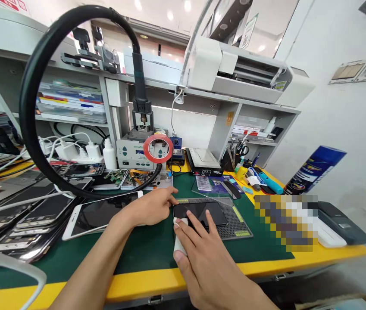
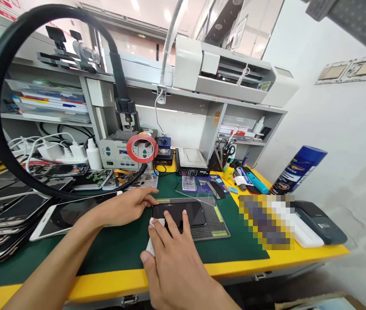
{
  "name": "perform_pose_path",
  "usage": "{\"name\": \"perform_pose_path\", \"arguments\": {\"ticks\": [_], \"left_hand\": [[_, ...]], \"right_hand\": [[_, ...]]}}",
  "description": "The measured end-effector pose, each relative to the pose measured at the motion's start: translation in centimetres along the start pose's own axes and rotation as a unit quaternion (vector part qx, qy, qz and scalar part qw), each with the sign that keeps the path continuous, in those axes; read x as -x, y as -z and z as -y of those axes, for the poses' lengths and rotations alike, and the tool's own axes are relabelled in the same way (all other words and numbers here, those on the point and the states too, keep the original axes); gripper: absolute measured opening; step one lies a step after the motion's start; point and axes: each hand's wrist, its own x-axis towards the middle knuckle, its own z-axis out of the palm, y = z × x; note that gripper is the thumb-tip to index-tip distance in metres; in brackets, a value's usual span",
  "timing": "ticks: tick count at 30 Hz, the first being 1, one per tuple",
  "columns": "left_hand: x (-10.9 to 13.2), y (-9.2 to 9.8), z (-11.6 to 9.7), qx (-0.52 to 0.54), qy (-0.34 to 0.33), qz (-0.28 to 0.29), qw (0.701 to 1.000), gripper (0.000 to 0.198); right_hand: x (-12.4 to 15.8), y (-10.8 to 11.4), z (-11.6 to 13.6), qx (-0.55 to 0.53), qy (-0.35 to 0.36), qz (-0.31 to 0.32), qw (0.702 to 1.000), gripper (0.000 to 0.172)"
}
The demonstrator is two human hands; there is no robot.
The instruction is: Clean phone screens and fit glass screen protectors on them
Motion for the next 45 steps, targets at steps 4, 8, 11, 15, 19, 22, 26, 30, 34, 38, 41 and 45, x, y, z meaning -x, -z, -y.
{"name": "perform_pose_path", "arguments": {"ticks": [4,8,11,15,19,22,26,30,34,38,41,45], "left_hand": [[-0.3,-0.2,0.4,-0.013,-0.008,-0.004,1.0,0.055],[-0.4,-0.3,0.8,-0.017,-0.008,-0.006,1.0,0.054],[-0.3,-0.3,0.6,-0.018,-0.004,-0.008,1.0,0.054],[0.0,-0.2,0.0,-0.021,0.003,-0.006,1.0,0.055],[-0.2,-0.1,-0.2,-0.023,0.007,0.004,1.0,0.057],[-0.2,0.0,-0.3,-0.023,0.008,0.008,1.0,0.056],[0.1,0.1,-0.8,-0.028,0.016,0.002,0.999,0.056],[0.2,0.2,-0.9,-0.031,0.021,0.003,0.999,0.057],[0.1,0.0,-0.7,-0.03,0.015,0.003,0.999,0.055],[0.1,0.1,-0.7,-0.031,0.013,-0.008,0.999,0.057],[0.2,0.1,-0.8,-0.03,0.013,-0.011,0.999,0.058],[0.0,0.0,-0.8,-0.031,0.013,-0.01,0.999,0.058]], "right_hand": [[-1.3,-0.1,-0.1,0.006,-0.013,-0.034,0.999,0.056],[-2.2,-0.2,0.0,0.003,-0.02,-0.066,0.998,0.053],[-1.6,-0.5,0.2,-0.001,-0.018,-0.079,0.997,0.051],[-0.7,-0.8,0.2,-0.001,-0.01,-0.078,0.997,0.049],[-1.8,-0.8,-0.1,-0.007,-0.02,-0.101,0.995,0.048],[-2.6,-0.7,-0.2,-0.023,-0.025,-0.112,0.993,0.047],[-1.8,-0.8,-0.1,-0.036,-0.03,-0.107,0.993,0.046],[-1.1,-1.0,-0.4,-0.037,-0.028,-0.096,0.994,0.046],[-2.3,-0.9,-0.8,-0.03,-0.025,-0.106,0.994,0.046],[-2.4,-0.6,-0.5,-0.038,-0.022,-0.108,0.993,0.045],[-1.5,-0.6,-0.4,-0.046,-0.02,-0.103,0.993,0.045],[-1.3,-0.6,-0.7,-0.052,-0.02,-0.093,0.994,0.045]]}}
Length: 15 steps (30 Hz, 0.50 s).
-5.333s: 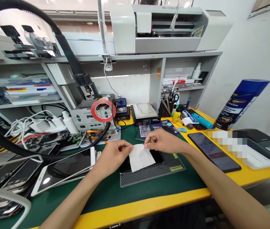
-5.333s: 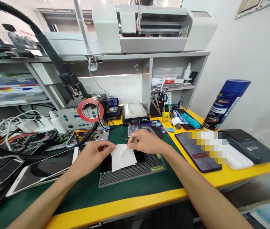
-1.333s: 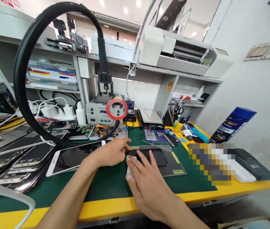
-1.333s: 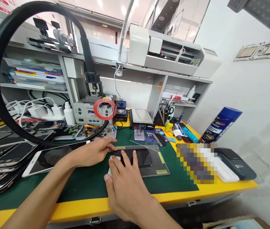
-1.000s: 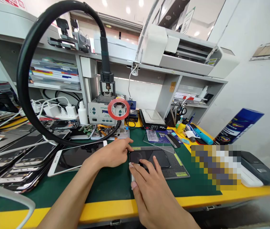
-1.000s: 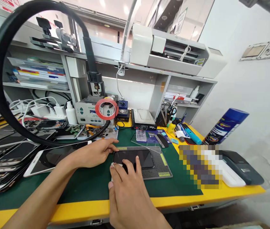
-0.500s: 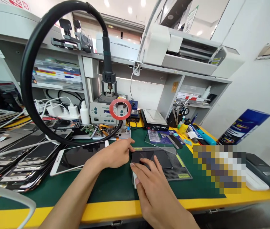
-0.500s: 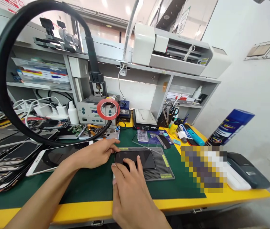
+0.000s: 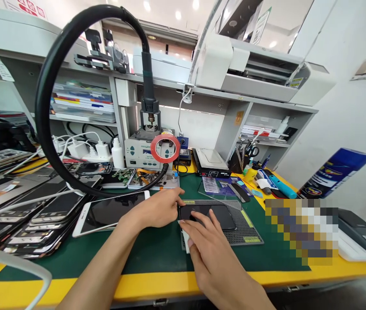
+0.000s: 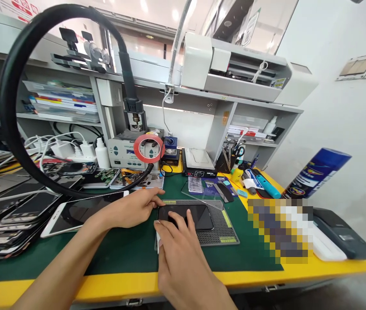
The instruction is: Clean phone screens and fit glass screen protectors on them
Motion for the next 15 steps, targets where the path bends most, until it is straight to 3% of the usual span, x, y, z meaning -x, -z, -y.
{"name": "perform_pose_path", "arguments": {"ticks": [5,15], "left_hand": [[0.0,0.0,0.0,0.001,-0.003,0.003,1.0,0.057],[-0.2,-0.1,0.5,-0.002,-0.009,0.003,1.0,0.059]], "right_hand": [[-1.4,-0.1,-0.1,-0.002,0.006,-0.004,1.0,0.047],[-0.8,0.0,-0.2,-0.022,-0.005,0.007,1.0,0.047]]}}
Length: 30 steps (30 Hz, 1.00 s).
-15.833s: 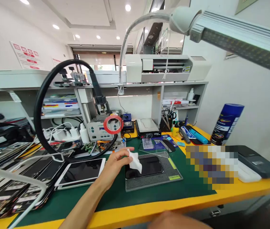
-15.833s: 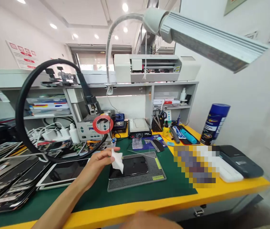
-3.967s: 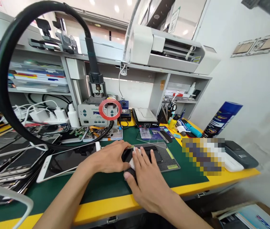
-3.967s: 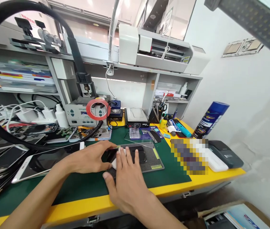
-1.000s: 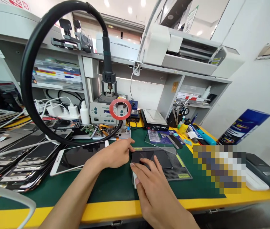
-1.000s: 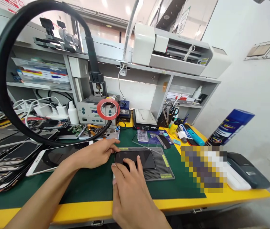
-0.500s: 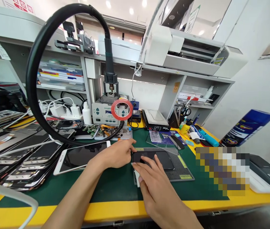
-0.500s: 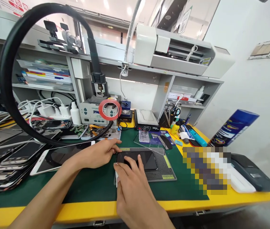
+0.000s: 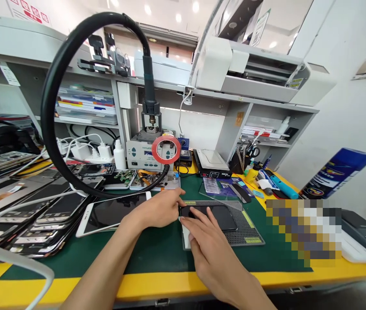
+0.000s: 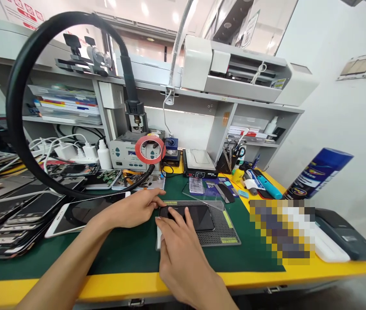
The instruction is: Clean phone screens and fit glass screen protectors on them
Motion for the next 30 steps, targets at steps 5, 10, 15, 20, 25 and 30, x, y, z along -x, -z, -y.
{"name": "perform_pose_path", "arguments": {"ticks": [5,10,15,20,25,30], "left_hand": [[-0.2,-0.2,0.4,0.001,-0.005,-0.003,1.0,0.06],[0.1,-0.2,0.2,0.005,-0.006,-0.007,1.0,0.056],[0.1,0.0,-0.3,0.005,0.003,-0.009,1.0,0.058],[0.2,0.1,-0.6,0.007,0.005,-0.012,1.0,0.054],[0.5,0.2,-0.9,0.011,0.01,-0.011,1.0,0.055],[0.4,0.1,-0.8,0.006,0.009,-0.011,1.0,0.055]], "right_hand": [[-0.4,0.0,0.0,-0.002,0.014,-0.007,1.0,0.048],[1.2,-0.1,0.1,0.01,0.025,0.002,1.0,0.047],[0.4,-0.3,0.0,0.004,0.015,-0.008,1.0,0.047],[-0.6,-0.5,0.2,-0.023,-0.001,-0.008,1.0,0.049],[1.1,-0.5,0.4,-0.034,-0.006,0.023,0.999,0.048],[1.0,-0.7,0.5,-0.02,-0.002,0.026,0.999,0.049]]}}
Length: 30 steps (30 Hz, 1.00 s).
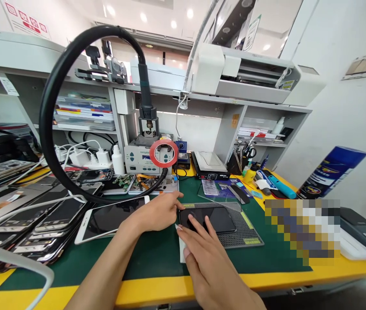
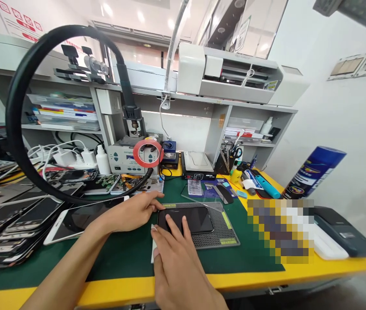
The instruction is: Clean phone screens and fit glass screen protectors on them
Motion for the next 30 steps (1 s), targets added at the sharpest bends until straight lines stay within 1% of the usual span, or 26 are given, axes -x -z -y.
{"name": "perform_pose_path", "arguments": {"ticks": [6,10,13,15,19,24,27,30], "left_hand": [[-0.2,-0.1,0.3,-0.01,-0.006,-0.005,1.0,0.056],[0.0,-0.1,0.3,-0.004,-0.009,-0.003,1.0,0.056],[-0.1,-0.1,0.4,0.004,-0.014,-0.001,1.0,0.057],[-0.3,-0.3,0.6,0.007,-0.016,-0.004,1.0,0.057],[-0.5,-0.3,0.8,0.01,-0.018,-0.007,1.0,0.055],[-0.2,-0.1,0.6,0.012,-0.013,-0.004,1.0,0.054],[-0.3,-0.2,0.6,0.008,-0.012,-0.01,1.0,0.052],[-0.6,-0.3,0.6,0.002,-0.012,-0.012,1.0,0.052]], "right_hand": [[-1.5,0.0,-0.7,0.047,-0.012,-0.016,0.999,0.052],[-0.9,0.4,-1.9,0.109,-0.021,-0.034,0.993,0.052],[-0.2,0.8,-2.2,0.133,-0.028,-0.049,0.989,0.05],[0.2,0.9,-2.1,0.138,-0.012,-0.044,0.989,0.048],[0.8,0.5,-1.6,0.136,0.022,-0.014,0.99,0.048],[0.8,-0.2,-0.9,0.143,0.014,-0.005,0.99,0.052],[-0.2,-0.5,-0.5,0.161,0.007,-0.023,0.987,0.056],[-1.5,-0.7,-0.2,0.176,0.002,-0.057,0.983,0.057]]}}
